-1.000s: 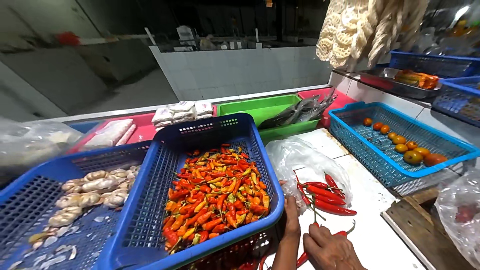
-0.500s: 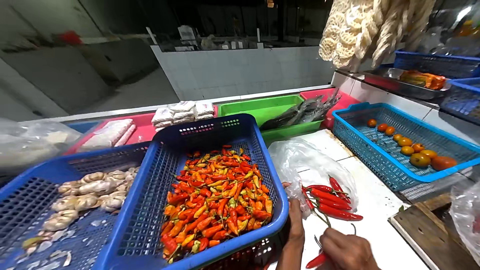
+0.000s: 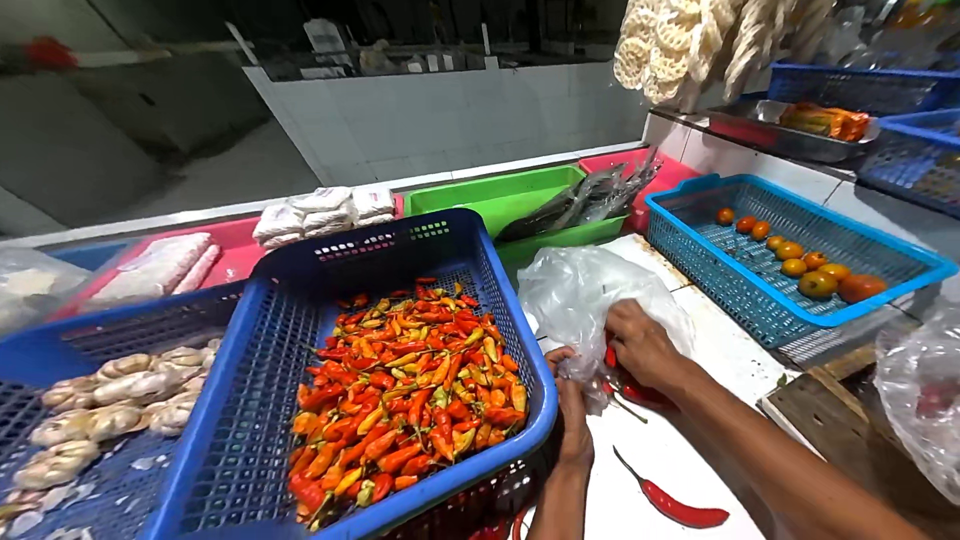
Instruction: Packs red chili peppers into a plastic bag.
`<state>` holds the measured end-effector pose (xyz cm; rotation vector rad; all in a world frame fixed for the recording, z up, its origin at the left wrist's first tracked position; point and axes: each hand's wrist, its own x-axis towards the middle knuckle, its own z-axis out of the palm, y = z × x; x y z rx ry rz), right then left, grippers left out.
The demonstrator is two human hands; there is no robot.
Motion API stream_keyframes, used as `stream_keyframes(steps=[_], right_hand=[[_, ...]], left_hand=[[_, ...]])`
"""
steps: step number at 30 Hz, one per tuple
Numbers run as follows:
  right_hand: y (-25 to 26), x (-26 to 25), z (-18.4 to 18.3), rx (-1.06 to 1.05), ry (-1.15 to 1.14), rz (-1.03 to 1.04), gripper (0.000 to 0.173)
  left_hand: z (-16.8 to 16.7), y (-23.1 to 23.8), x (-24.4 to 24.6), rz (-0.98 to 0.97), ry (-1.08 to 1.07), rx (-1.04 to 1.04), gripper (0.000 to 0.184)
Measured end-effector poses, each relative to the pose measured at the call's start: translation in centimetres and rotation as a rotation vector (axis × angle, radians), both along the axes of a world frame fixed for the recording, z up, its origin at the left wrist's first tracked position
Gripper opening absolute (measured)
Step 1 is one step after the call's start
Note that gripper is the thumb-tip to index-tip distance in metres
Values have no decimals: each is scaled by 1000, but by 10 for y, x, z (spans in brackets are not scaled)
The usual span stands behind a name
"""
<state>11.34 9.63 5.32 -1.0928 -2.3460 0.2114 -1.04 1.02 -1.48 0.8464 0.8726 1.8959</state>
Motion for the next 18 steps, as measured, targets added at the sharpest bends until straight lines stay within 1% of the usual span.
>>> stream_keyframes(steps=[1,3,5,7,8,10,11,12,13,14,16,18], right_hand=[[5,1,4,-57,-37,-29,21],[4,6,13,-99,5,-48,28],[-21,17,24,-67,70,-26,37],[-63,32,28,-13,73,-2,33],[-87,40,24,-24,47,9,30],[-137,49,9,-153,-85,63,33],[-158,49,2,-223,-169,96,37],[-174,48,-7,-247,-253,108,38],[-184,47,-17,-211,-298,106,34],[-187,47,-24,-162,-291,90,27],[-178,52,-26,-153,-152,55,20],[-155,55,-19,-82,36,32,21]], left_hand=[[-1,0,0,21,7,-5,22],[-1,-1,0,45,15,2,22],[-1,-2,0,46,40,42,26],[-1,-1,0,59,65,66,30],[-2,0,-1,66,80,70,32],[-2,3,-1,91,85,44,35],[0,3,-1,97,79,28,33],[3,4,-1,101,63,11,29],[3,5,-1,102,50,4,26],[3,5,0,101,45,3,23],[1,6,1,104,36,20,24],[0,7,-1,108,37,28,26]])
